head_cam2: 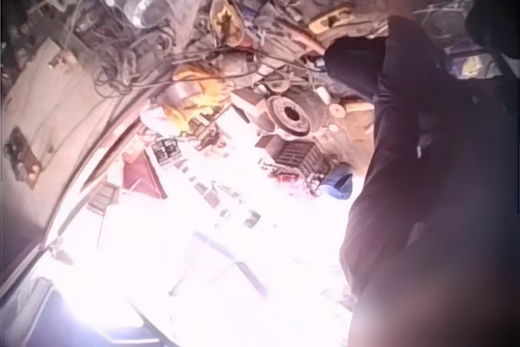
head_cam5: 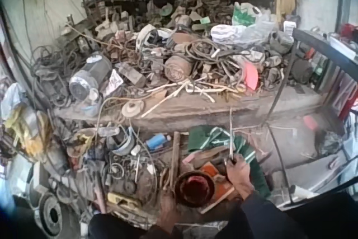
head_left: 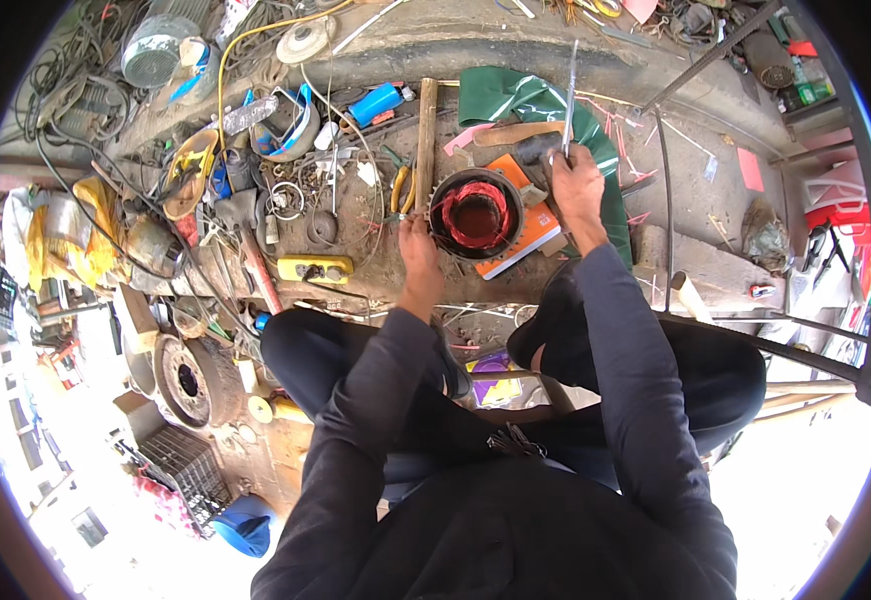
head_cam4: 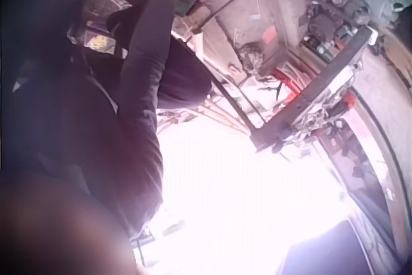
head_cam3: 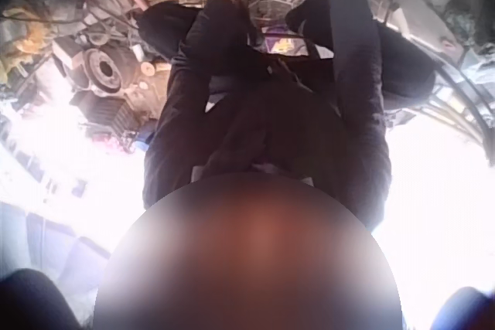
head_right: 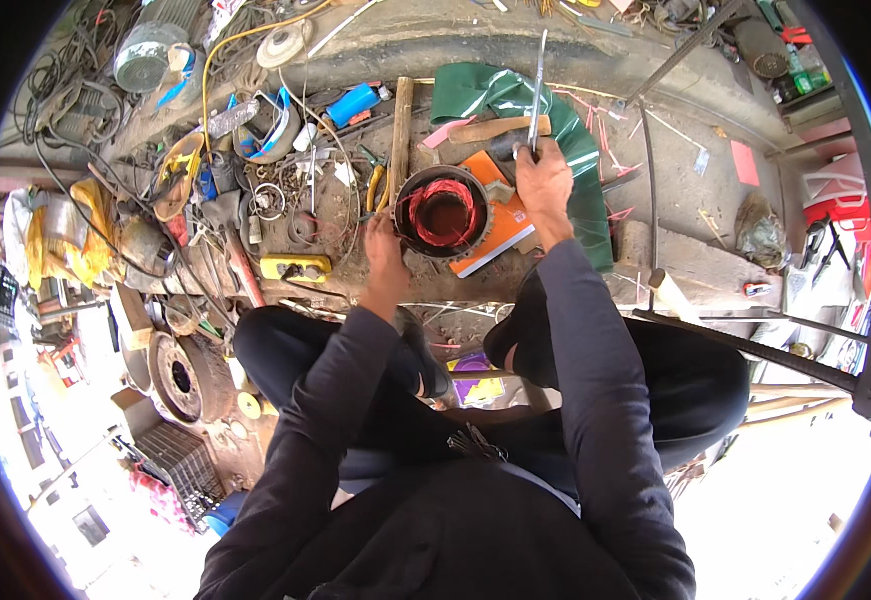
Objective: The person uses a hammer and a wooden stick to tap and compress red copper windings inside a motor stator. They then use a metal rod to further adjust the windings, working on the component while seated on the floor.
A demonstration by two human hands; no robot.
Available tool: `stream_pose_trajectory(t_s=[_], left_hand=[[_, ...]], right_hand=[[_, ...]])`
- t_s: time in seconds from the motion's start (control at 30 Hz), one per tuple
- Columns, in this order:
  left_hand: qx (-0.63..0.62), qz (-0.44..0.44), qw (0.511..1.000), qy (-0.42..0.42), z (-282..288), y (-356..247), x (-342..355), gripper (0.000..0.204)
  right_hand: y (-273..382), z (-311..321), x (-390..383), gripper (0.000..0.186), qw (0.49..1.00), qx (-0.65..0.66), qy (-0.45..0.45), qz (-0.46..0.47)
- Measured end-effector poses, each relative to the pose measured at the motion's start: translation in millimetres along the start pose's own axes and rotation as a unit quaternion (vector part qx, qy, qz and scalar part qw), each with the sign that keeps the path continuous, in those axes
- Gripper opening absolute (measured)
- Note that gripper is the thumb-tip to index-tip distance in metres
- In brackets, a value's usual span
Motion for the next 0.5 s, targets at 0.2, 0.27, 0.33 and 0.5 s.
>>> stream_pose_trajectory(t_s=[0.2,0.27,0.33,0.5], left_hand=[[0.206,-0.050,0.964,0.161,3,-47,65,0.031],[0.267,-0.069,0.932,0.233,-5,-71,56,0.036],[0.301,-0.103,0.899,0.301,-16,-98,32,0.043],[0.428,-0.049,0.856,0.285,-28,-129,-17,0.041]], right_hand=[[64,116,-10,0.038,0.999,-0.008,0.036,-0.019],[97,148,-21,0.037,0.998,-0.012,0.061,-0.032],[124,176,-49,0.039,0.995,0.030,0.088,-0.027],[137,182,-154,0.053,0.976,0.152,0.150,-0.034]])
Point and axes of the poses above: each hand's wrist, its own x-axis towards the middle knuckle, its own z-axis out of the back of the hand, y = z × x, the point moved 5 cm from there along x, towards the middle knuckle, and after that the axes turned 15 degrees about z, right-handed, at the moved point
